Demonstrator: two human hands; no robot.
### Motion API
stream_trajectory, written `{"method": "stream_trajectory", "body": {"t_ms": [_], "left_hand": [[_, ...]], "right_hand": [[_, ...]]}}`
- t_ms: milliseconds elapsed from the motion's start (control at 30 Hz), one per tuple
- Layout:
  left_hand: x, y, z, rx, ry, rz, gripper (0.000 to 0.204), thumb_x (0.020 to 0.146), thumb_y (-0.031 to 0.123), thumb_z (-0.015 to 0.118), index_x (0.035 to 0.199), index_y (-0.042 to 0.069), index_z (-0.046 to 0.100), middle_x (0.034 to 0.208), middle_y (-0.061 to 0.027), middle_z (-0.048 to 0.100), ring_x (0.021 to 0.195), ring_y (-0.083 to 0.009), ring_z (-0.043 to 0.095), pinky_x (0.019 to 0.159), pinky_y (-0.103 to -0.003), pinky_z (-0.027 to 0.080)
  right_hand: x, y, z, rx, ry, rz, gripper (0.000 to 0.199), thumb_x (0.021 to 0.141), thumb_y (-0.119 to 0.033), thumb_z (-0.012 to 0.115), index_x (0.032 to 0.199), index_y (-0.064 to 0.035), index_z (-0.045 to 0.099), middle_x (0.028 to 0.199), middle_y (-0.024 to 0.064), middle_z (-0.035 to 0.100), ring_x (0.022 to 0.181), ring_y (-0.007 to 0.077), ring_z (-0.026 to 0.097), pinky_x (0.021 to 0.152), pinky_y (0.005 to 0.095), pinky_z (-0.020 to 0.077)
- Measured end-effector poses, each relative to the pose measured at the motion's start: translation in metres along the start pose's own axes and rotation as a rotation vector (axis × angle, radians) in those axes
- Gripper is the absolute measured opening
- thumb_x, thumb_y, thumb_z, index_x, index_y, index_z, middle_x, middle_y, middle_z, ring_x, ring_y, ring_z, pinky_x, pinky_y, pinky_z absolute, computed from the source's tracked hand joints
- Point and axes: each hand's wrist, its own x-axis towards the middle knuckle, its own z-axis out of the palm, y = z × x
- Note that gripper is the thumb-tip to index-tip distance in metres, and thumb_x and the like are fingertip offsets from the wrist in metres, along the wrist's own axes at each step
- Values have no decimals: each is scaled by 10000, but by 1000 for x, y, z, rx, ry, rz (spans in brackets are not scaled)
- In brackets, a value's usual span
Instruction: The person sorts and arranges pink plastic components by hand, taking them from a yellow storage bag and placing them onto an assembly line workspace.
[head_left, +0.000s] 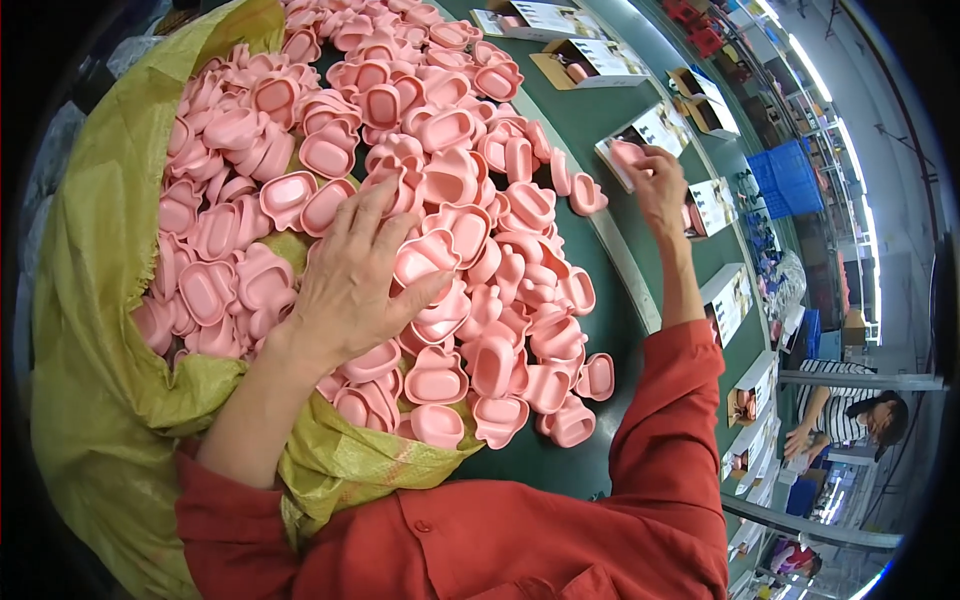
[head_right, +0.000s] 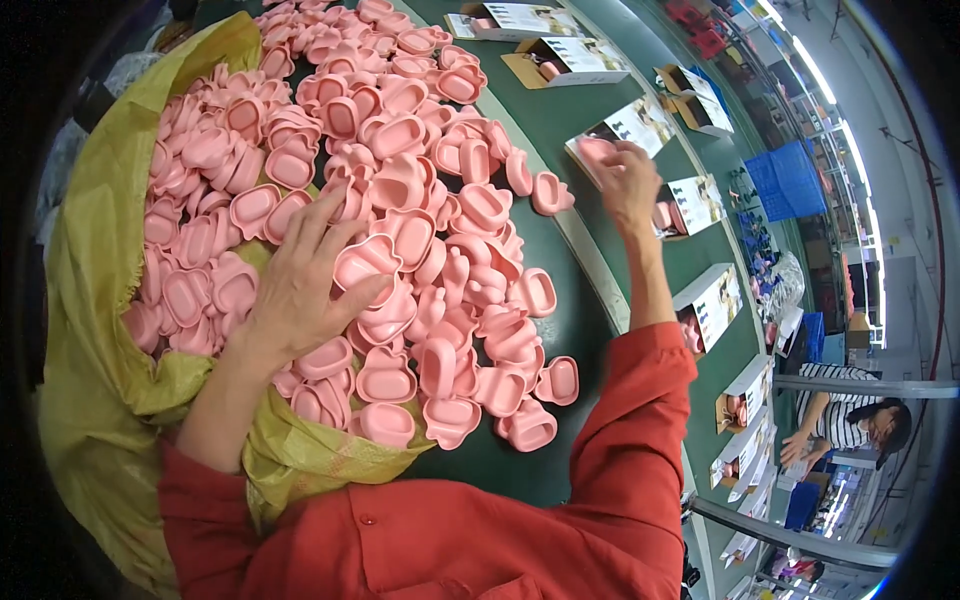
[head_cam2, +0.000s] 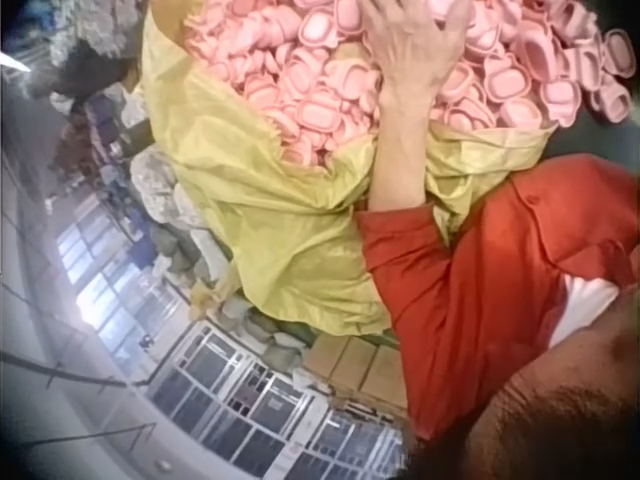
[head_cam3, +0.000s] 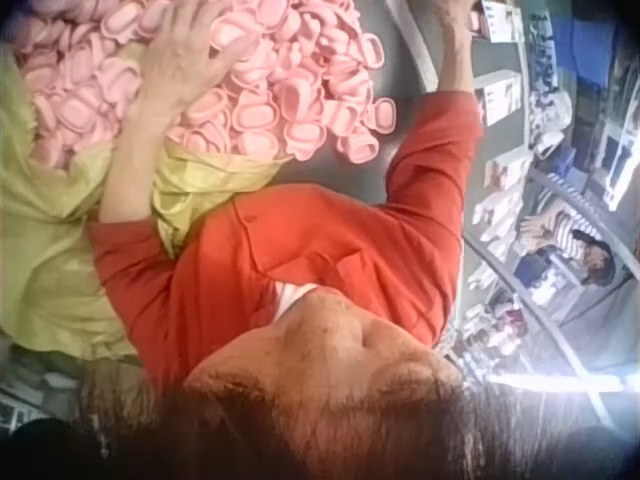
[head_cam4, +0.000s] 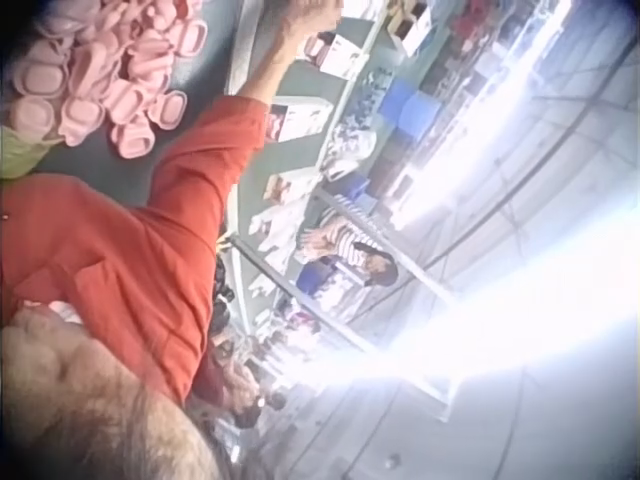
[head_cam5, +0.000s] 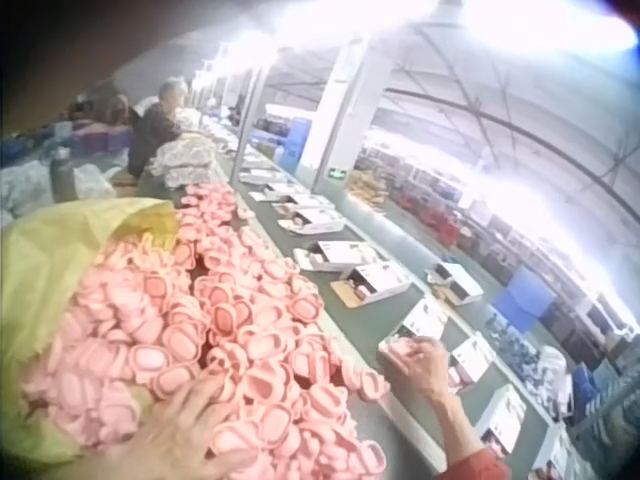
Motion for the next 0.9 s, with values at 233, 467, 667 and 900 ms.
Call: {"method": "stream_trajectory", "body": {"t_ms": [233, 467, 667, 900], "left_hand": [[-3, -2, -2, 24, -11, -11, 592, 885, 435, 716, 1255, -4, 571, 1479, -244, 405, 1332, -428, 442, 1087, -499, 405], [-4, -1, 0, 34, 2, -11, 586, 873, 431, 718, 1228, -15, 579, 1440, -266, 435, 1328, -444, 439, 1091, -525, 402], [-7, 2, -2, 55, -1, -40, 585, 866, 430, 727, 1254, 17, 580, 1461, -244, 432, 1327, -431, 440, 1081, -514, 404], [-7, 5, -4, 48, -16, -59, 659, 855, 430, 738, 1327, 15, 541, 1462, -250, 423, 1325, -437, 441, 1089, -519, 394]], "right_hand": [[-13, 0, -12, -286, 78, -45, 259, 902, -291, 676, 983, -53, 738, 1192, 157, 672, 1125, 355, 614, 977, 475, 436], [-57, -28, -30, 56, -24, -64, 283, 889, -277, 745, 1067, -59, 715, 1299, 141, 624, 1220, 320, 565, 1036, 454, 412], [-73, -73, 10, 23, -218, -282, 268, 804, -228, 803, 988, -79, 678, 1346, 132, 585, 1233, 350, 533, 1012, 477, 407], [-16, -19, 18, -31, 59, -111, 155, 846, -279, 748, 909, -138, 764, 1244, 105, 674, 1122, 336, 604, 963, 469, 436]]}}
